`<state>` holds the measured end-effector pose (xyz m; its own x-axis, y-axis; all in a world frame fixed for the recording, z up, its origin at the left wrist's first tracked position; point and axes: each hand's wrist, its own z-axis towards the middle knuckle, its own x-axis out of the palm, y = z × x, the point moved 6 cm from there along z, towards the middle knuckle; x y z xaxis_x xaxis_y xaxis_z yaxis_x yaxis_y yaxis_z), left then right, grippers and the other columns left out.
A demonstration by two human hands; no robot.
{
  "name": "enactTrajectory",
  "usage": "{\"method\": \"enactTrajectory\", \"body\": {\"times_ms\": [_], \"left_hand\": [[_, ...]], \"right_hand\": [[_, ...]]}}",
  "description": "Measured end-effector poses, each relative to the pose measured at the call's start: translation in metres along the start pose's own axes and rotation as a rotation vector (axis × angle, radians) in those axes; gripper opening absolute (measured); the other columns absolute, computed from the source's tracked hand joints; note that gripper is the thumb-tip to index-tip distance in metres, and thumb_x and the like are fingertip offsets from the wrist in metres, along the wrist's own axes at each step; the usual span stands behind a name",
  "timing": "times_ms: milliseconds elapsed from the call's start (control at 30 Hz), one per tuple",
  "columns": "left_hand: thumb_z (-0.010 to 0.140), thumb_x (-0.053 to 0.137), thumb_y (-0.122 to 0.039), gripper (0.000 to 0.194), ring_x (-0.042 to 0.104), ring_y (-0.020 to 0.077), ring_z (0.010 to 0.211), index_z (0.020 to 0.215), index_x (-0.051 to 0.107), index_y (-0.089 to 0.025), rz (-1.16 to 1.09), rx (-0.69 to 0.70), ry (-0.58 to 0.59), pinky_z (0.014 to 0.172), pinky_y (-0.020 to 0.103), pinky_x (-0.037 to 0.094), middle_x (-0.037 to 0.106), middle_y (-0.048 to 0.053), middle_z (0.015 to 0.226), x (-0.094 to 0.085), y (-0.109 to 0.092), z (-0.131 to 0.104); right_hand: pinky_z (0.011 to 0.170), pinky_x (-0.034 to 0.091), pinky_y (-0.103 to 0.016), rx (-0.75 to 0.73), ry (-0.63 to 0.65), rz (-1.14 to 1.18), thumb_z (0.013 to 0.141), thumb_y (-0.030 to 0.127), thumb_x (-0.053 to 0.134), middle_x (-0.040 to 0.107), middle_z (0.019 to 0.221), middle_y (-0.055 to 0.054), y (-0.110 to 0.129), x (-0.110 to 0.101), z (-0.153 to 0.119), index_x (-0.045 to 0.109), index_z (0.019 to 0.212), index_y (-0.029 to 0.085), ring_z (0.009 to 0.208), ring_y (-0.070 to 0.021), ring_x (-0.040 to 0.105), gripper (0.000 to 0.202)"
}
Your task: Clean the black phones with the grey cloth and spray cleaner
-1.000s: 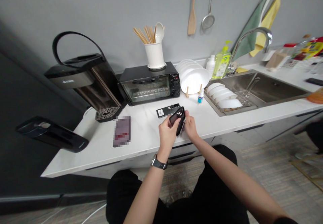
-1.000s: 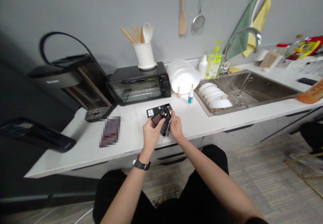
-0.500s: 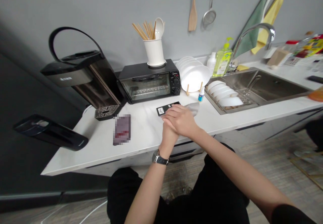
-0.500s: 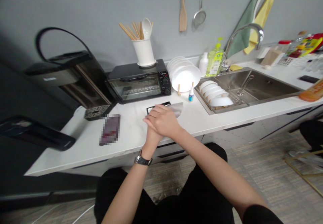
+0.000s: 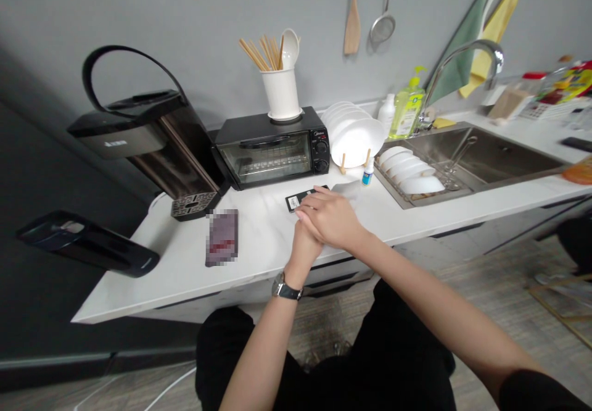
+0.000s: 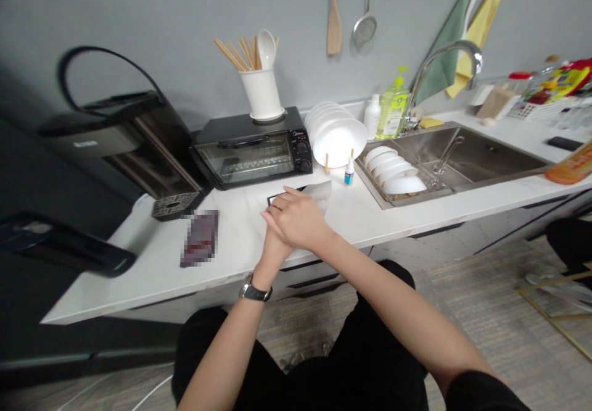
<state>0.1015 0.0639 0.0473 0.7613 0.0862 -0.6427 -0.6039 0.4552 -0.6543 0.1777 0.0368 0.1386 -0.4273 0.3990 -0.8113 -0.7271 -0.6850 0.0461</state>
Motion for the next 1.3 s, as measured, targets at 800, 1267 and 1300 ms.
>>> {"method": "enactTrajectory", "body": {"times_ms": [800,1267,1300], "left_hand": [[0.091,0.058,-0.021,0.016,0.069,0.0215,0.079,0.079,0.069,-0.017,-0.001,0.099,-0.005,0.074,0.029,0.054,0.073,0.007,0.077,-0.012,0.010,0.004],[0.092,0.059,-0.016,0.018,0.069,0.0217,0.073,0.076,0.067,-0.017,0.068,0.121,0.010,0.072,0.029,0.052,0.071,0.007,0.072,-0.004,0.004,0.006],[0.091,0.060,-0.014,0.017,0.069,0.0225,0.075,0.076,0.068,-0.017,0.077,0.129,0.009,0.073,0.030,0.052,0.072,0.008,0.074,-0.004,0.005,0.007]], "right_hand": [[0.108,0.043,-0.038,0.148,-0.012,-0.021,0.109,0.028,0.039,0.079,0.101,-0.013,0.002,0.003,0.012,0.079,0.091,0.012,0.104,-0.0240,0.070,0.047],[0.108,0.042,-0.040,0.143,-0.018,-0.004,0.110,0.027,0.035,0.080,0.104,-0.012,-0.002,-0.003,0.004,0.078,0.098,0.013,0.117,-0.0258,0.067,0.047],[0.104,0.044,-0.039,0.094,0.008,-0.012,0.110,0.029,0.037,0.079,0.100,-0.012,0.004,-0.002,0.006,0.078,0.095,0.012,0.109,-0.0255,0.069,0.047]]}}
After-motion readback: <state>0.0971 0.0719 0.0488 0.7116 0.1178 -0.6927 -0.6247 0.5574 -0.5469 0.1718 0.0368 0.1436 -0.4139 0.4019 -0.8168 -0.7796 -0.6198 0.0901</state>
